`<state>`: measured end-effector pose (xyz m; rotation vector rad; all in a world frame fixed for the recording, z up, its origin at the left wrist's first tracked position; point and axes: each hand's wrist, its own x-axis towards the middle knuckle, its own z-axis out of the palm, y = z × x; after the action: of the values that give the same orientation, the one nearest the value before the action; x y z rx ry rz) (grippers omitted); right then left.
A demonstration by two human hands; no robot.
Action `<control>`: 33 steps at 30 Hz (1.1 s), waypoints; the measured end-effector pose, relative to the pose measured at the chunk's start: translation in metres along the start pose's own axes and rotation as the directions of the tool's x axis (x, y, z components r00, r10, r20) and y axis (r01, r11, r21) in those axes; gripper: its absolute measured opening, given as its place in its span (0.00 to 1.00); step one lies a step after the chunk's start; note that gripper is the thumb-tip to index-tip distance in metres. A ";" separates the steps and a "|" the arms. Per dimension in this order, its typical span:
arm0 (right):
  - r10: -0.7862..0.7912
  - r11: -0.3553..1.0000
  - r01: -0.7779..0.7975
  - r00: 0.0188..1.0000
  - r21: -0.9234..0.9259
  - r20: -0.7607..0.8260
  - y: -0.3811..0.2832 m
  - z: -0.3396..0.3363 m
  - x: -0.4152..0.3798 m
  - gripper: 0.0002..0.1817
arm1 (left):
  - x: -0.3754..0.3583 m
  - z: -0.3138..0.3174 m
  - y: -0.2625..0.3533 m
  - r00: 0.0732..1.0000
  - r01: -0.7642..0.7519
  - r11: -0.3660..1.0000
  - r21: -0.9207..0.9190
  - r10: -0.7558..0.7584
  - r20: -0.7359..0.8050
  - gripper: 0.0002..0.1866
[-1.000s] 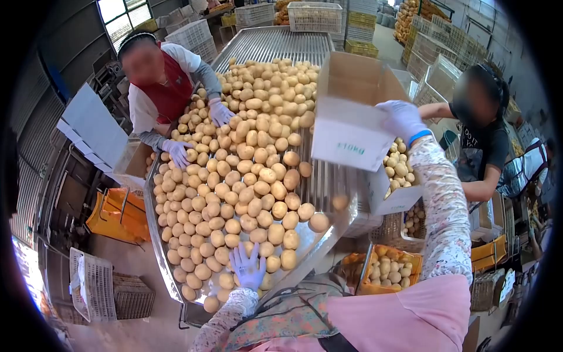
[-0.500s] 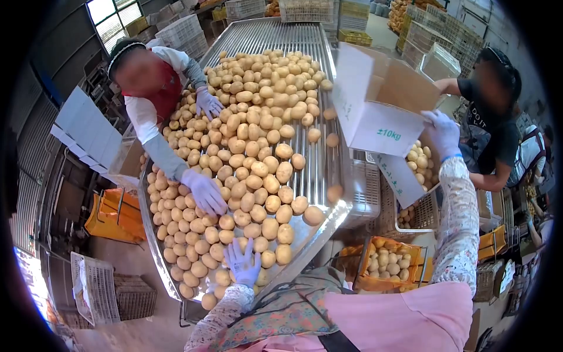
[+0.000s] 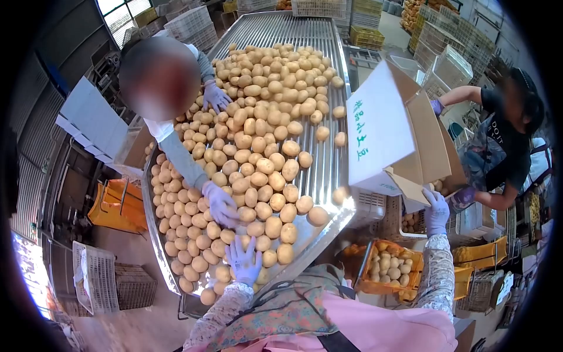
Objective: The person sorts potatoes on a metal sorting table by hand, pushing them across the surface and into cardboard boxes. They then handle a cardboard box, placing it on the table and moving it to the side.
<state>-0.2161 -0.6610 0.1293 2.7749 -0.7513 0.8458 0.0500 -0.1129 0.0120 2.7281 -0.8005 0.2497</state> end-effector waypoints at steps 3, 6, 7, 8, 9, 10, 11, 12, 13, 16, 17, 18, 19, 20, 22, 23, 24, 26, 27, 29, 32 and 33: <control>0.112 0.991 -0.106 0.990 -0.081 0.083 0.018 0.009 -0.018 0.26 | 0.001 0.000 0.000 1.000 -0.006 1.000 -0.007 0.006 0.003 0.28; 0.112 0.970 -0.090 0.990 -0.226 0.086 0.039 0.020 -0.032 0.23 | 0.003 -0.001 0.001 1.000 0.000 1.000 -0.009 0.000 0.009 0.27; 0.111 0.971 -0.089 0.990 -0.222 0.087 0.036 0.029 -0.034 0.23 | 0.003 -0.002 0.000 1.000 -0.002 1.000 -0.008 0.002 0.020 0.27; 0.064 0.970 -0.002 0.967 -0.242 0.245 0.031 0.038 -0.037 0.21 | 0.004 0.000 -0.001 1.000 -0.003 1.000 -0.007 0.003 0.022 0.27; 0.020 0.964 0.089 0.914 -0.249 0.405 0.025 0.047 -0.044 0.18 | 0.002 0.003 -0.001 1.000 -0.008 1.000 0.001 0.008 0.009 0.28; 0.000 0.965 0.130 0.870 -0.229 0.493 0.003 0.062 -0.049 0.16 | -0.001 0.004 -0.001 1.000 -0.012 1.000 0.011 0.012 -0.004 0.28; -0.021 0.964 0.168 0.818 -0.205 0.575 -0.019 0.082 -0.054 0.14 | -0.001 0.004 -0.001 1.000 -0.010 1.000 0.009 0.010 0.005 0.28; -0.004 0.964 0.158 0.815 -0.216 0.579 -0.031 0.102 -0.065 0.14 | -0.001 0.003 0.000 1.000 -0.017 1.000 -0.006 0.017 0.001 0.29; 0.003 0.963 0.154 0.814 -0.220 0.581 -0.039 0.118 -0.074 0.13 | 0.000 0.002 0.000 1.000 -0.017 1.000 -0.016 0.017 -0.008 0.29; 0.009 0.997 0.038 0.815 -0.069 0.579 -0.029 0.130 -0.085 0.14 | -0.001 0.005 -0.001 0.999 -0.001 0.999 0.052 -0.002 0.053 0.32; 0.031 0.999 -0.006 0.779 -0.043 0.627 -0.027 0.125 -0.082 0.15 | -0.002 0.001 -0.002 0.998 0.016 0.998 0.058 -0.020 0.061 0.32; 0.007 0.999 -0.030 0.755 0.023 0.656 -0.022 0.116 -0.079 0.15 | -0.005 -0.004 -0.005 0.996 -0.013 1.000 -0.023 0.015 0.086 0.33; 0.020 1.000 -0.004 0.693 -0.023 0.721 -0.011 0.117 -0.080 0.15 | -0.006 -0.012 -0.010 0.993 -0.033 0.994 -0.101 0.044 0.106 0.34; 0.038 0.997 0.028 0.686 -0.078 0.727 -0.011 0.107 -0.077 0.16 | -0.006 -0.028 -0.016 0.982 -0.030 0.989 -0.141 0.056 0.180 0.36; 0.181 0.982 -0.084 0.648 -0.167 0.740 0.005 0.118 -0.082 0.31 | -0.012 -0.040 -0.048 0.993 0.057 0.998 0.009 -0.058 0.105 0.36; 0.279 0.956 -0.095 0.592 -0.279 0.756 -0.026 0.095 -0.057 0.35 | -0.016 -0.041 -0.063 0.994 0.104 0.986 0.134 -0.107 0.021 0.37; 0.168 0.982 -0.055 0.709 -0.183 0.685 -0.033 0.100 -0.049 0.35 | -0.018 -0.028 -0.077 0.951 0.309 0.937 0.161 -0.308 -0.036 0.39; -0.099 0.995 0.084 0.875 0.053 0.474 -0.064 0.091 -0.022 0.34 | -0.011 -0.008 -0.056 0.920 0.389 0.894 0.220 -0.387 -0.055 0.39; -0.240 0.965 0.188 0.913 0.185 0.328 -0.107 0.081 0.000 0.34 | -0.003 0.003 -0.039 0.900 0.434 0.861 0.266 -0.430 -0.076 0.39; -0.380 0.877 0.242 0.879 0.415 0.289 -0.188 0.079 0.021 0.34 | 0.013 -0.007 -0.006 0.915 0.372 0.926 0.066 -0.378 0.141 0.38; -0.709 0.663 0.488 0.652 0.567 0.269 -0.280 0.090 0.027 0.37 | -0.039 -0.002 -0.021 0.997 0.011 0.976 -0.216 0.006 0.077 0.37; -0.778 0.597 0.511 0.557 0.618 0.291 -0.310 0.089 0.025 0.38 | -0.056 -0.009 -0.029 0.997 0.024 0.978 -0.207 -0.010 0.071 0.37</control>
<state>0.0010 -0.4278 0.0715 3.3274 0.6325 0.0483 0.0192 -0.0587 0.0000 2.5577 -0.7745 0.0629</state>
